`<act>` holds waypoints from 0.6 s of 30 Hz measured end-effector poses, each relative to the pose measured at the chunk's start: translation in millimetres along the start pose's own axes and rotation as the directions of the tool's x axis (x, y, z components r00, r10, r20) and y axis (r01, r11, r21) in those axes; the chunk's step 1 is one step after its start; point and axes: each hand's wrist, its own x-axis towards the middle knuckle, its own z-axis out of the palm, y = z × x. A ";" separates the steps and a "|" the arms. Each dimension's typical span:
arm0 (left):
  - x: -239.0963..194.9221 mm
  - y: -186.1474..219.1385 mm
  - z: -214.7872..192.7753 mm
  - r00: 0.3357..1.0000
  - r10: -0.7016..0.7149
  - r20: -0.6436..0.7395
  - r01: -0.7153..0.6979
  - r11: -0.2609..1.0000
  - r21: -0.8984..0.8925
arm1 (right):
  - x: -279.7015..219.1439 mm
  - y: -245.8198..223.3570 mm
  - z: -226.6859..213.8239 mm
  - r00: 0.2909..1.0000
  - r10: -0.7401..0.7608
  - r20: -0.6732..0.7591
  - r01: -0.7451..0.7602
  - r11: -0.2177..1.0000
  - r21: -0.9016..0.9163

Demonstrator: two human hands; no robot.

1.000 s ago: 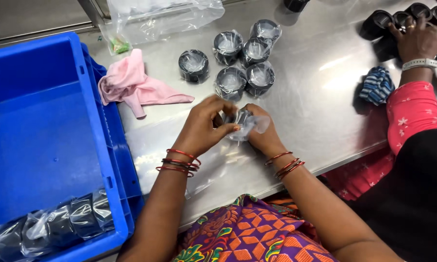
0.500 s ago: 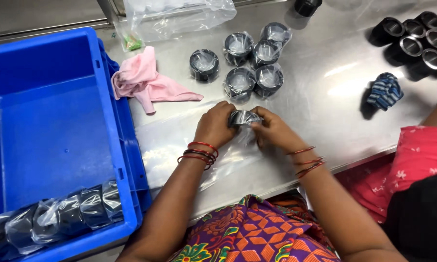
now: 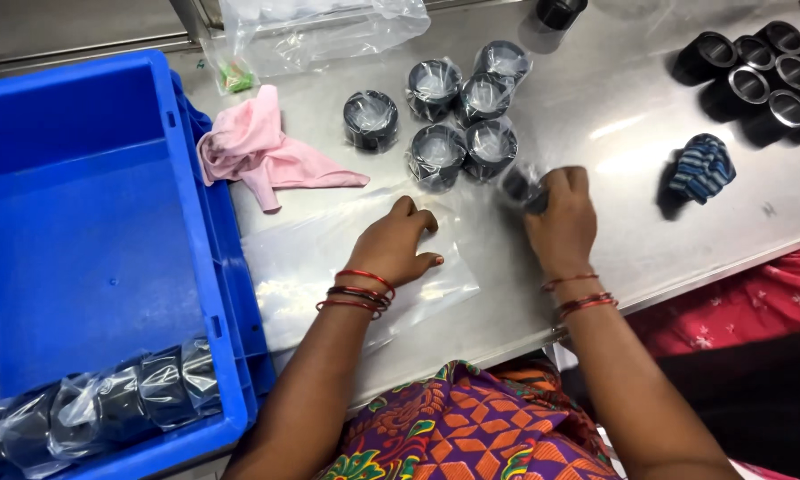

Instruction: The person wipes the inside of a blue crate with a pink cloth, then places cylindrical metal parts into plastic bags and stacks the bags inside the crate.

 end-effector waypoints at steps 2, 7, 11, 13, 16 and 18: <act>-1.3 11.1 2.0 0.999 -0.022 -0.035 0.023 1.000 0.010 | 14.4 12.5 5.8 0.996 -0.088 -0.025 0.087 0.996 -0.025; 1.3 19.1 16.0 0.980 -0.030 -0.198 0.026 0.999 -0.024 | 62.2 82.5 35.9 0.998 -0.028 0.055 0.005 0.923 0.386; 7.5 15.9 26.3 0.950 0.042 -0.311 -0.046 0.999 -0.005 | 124.8 147.7 59.0 0.995 -0.064 -0.076 0.093 0.873 0.479; 10.5 11.4 24.0 0.944 0.056 -0.325 -0.055 0.998 0.013 | 166.4 172.2 84.8 0.970 -0.203 -0.136 0.236 0.923 0.305; 11.2 7.2 16.8 0.952 0.147 -0.268 -0.155 0.988 -0.011 | 234.0 185.6 113.3 0.962 -0.269 -0.052 0.272 0.915 0.297; 9.7 8.5 10.7 0.963 0.214 -0.166 -0.226 0.973 -0.056 | 284.5 204.5 137.7 0.887 -0.457 -0.064 0.457 0.890 -0.017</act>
